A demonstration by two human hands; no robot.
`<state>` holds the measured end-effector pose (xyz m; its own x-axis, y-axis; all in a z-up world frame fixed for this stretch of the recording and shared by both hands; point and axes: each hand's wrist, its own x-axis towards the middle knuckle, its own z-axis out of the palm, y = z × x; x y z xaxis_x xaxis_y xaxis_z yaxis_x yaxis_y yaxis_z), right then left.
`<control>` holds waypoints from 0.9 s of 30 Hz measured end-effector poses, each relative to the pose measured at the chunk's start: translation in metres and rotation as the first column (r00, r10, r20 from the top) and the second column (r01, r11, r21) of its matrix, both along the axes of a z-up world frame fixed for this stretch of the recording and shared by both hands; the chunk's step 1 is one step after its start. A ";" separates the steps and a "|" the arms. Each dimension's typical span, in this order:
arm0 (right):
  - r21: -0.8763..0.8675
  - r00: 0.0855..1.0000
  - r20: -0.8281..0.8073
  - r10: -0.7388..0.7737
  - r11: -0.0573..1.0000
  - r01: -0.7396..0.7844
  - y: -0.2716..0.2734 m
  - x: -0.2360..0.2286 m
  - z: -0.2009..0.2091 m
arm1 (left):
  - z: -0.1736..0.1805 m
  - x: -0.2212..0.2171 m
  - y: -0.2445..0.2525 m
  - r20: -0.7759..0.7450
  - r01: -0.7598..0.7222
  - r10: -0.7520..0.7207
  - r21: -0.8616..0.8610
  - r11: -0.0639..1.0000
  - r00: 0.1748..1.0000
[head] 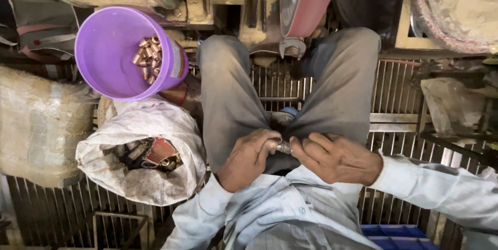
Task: The person sits on a metal grate floor and repeatedly presses small brass-colored metal parts against a vertical grinding wheel. They hold the parts with both hands, rotate them to grind different edges, and occasionally inspect them before placing them into a purple bucket.
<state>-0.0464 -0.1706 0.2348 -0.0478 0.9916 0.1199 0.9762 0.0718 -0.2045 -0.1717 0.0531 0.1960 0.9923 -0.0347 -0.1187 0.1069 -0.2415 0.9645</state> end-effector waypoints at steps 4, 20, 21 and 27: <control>-0.008 0.999 -0.022 -0.024 1.000 0.024 0.000 -0.002 -0.010 | -0.012 -0.004 0.001 -0.133 -0.001 -0.007 -0.058 0.998 0.991; -0.030 0.932 -0.232 -0.278 0.960 0.279 0.027 -0.026 -0.052 | -0.069 -0.001 -0.005 -0.078 -0.312 0.316 0.059 0.948 0.945; -0.027 0.939 -0.211 -0.273 0.961 0.274 0.029 -0.025 -0.053 | -0.072 0.000 -0.006 -0.061 -0.332 0.337 0.077 0.940 0.940; -0.019 0.940 -0.135 -0.312 0.950 0.312 0.047 -0.021 -0.060 | -0.081 0.004 -0.001 -0.042 -0.370 0.376 0.108 0.923 0.926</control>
<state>-0.0677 -0.1234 0.1749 0.2806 0.9540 0.1060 0.9130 -0.2312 -0.3362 -0.1678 0.0516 0.1146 0.9221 0.3509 -0.1633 0.2648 -0.2641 0.9274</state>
